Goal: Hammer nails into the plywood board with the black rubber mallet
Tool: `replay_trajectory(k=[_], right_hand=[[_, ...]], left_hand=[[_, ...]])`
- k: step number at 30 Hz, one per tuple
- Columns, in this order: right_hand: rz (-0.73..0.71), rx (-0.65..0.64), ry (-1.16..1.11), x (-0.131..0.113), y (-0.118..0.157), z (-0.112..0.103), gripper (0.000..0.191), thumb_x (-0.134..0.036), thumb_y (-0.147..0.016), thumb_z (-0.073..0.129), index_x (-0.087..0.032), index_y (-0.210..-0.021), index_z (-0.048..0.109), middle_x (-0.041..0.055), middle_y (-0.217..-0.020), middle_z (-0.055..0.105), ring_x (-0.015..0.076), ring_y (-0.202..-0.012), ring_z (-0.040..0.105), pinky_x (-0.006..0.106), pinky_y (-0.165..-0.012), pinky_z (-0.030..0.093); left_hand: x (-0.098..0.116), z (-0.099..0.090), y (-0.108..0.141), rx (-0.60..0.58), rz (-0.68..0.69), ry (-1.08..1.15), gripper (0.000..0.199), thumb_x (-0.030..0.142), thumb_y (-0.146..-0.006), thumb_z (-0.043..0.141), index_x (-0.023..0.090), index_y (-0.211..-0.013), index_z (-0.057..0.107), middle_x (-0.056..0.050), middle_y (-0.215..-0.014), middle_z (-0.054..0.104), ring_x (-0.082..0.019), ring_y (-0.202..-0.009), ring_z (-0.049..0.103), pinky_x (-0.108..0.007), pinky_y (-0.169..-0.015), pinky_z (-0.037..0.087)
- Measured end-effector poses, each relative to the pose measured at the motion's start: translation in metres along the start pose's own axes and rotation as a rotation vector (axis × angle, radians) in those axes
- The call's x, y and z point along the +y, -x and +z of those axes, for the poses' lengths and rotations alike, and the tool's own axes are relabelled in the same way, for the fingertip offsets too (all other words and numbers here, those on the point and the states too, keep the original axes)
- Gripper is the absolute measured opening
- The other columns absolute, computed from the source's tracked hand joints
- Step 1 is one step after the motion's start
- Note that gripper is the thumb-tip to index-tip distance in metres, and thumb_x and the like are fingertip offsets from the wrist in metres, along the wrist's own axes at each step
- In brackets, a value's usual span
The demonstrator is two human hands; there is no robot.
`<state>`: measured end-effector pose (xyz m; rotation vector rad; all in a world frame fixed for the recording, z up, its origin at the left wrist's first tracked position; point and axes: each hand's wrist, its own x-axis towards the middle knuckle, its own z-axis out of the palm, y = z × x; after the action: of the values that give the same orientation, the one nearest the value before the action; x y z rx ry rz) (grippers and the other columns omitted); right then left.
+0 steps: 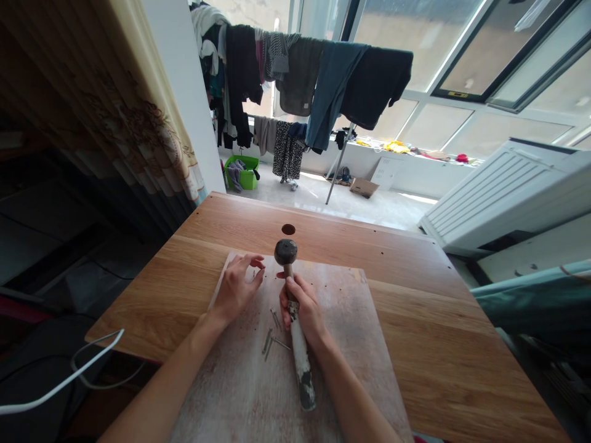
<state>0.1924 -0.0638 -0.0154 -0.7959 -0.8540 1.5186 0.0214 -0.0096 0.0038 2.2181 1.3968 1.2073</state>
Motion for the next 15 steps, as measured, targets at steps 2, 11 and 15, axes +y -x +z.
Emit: replay_trajectory(k=[2, 11, 15], right_hand=[[0.001, 0.0, 0.003, -0.0012, 0.0004, 0.0004, 0.043, -0.054, -0.092, 0.065, -0.015, -0.111, 0.061, -0.0088, -0.058, 0.055, 0.007, -0.03, 0.046, 0.016, -0.027, 0.039], [-0.008, 0.005, 0.022, -0.0043, 0.0031, 0.0017, 0.041, -0.052, -0.092, 0.064, -0.015, -0.11, 0.061, -0.0087, -0.058, 0.055, 0.0065, -0.031, 0.046, 0.016, -0.028, 0.039], [-0.004, 0.003, 0.033, -0.0037, 0.0035, 0.0017, 0.041, -0.052, -0.093, 0.063, -0.016, -0.111, 0.061, -0.0088, -0.058, 0.055, 0.0072, -0.031, 0.046, 0.017, -0.027, 0.039]], left_hand=[[-0.0059, 0.0013, 0.0018, -0.024, -0.021, 0.015, 0.023, 0.019, -0.088, 0.068, 0.023, -0.11, 0.066, -0.002, -0.094, 0.075, -0.021, -0.092, 0.069, -0.035, -0.088, 0.052], [-0.0102, 0.0025, 0.0056, -0.156, 0.001, 0.048, 0.028, 0.017, -0.09, 0.064, 0.022, -0.118, 0.066, -0.003, -0.095, 0.072, -0.02, -0.088, 0.066, -0.033, -0.083, 0.052], [-0.0121, 0.0044, 0.005, -0.165, -0.028, 0.074, 0.029, 0.017, -0.09, 0.066, 0.022, -0.118, 0.066, -0.004, -0.096, 0.071, -0.019, -0.088, 0.068, -0.032, -0.083, 0.054]])
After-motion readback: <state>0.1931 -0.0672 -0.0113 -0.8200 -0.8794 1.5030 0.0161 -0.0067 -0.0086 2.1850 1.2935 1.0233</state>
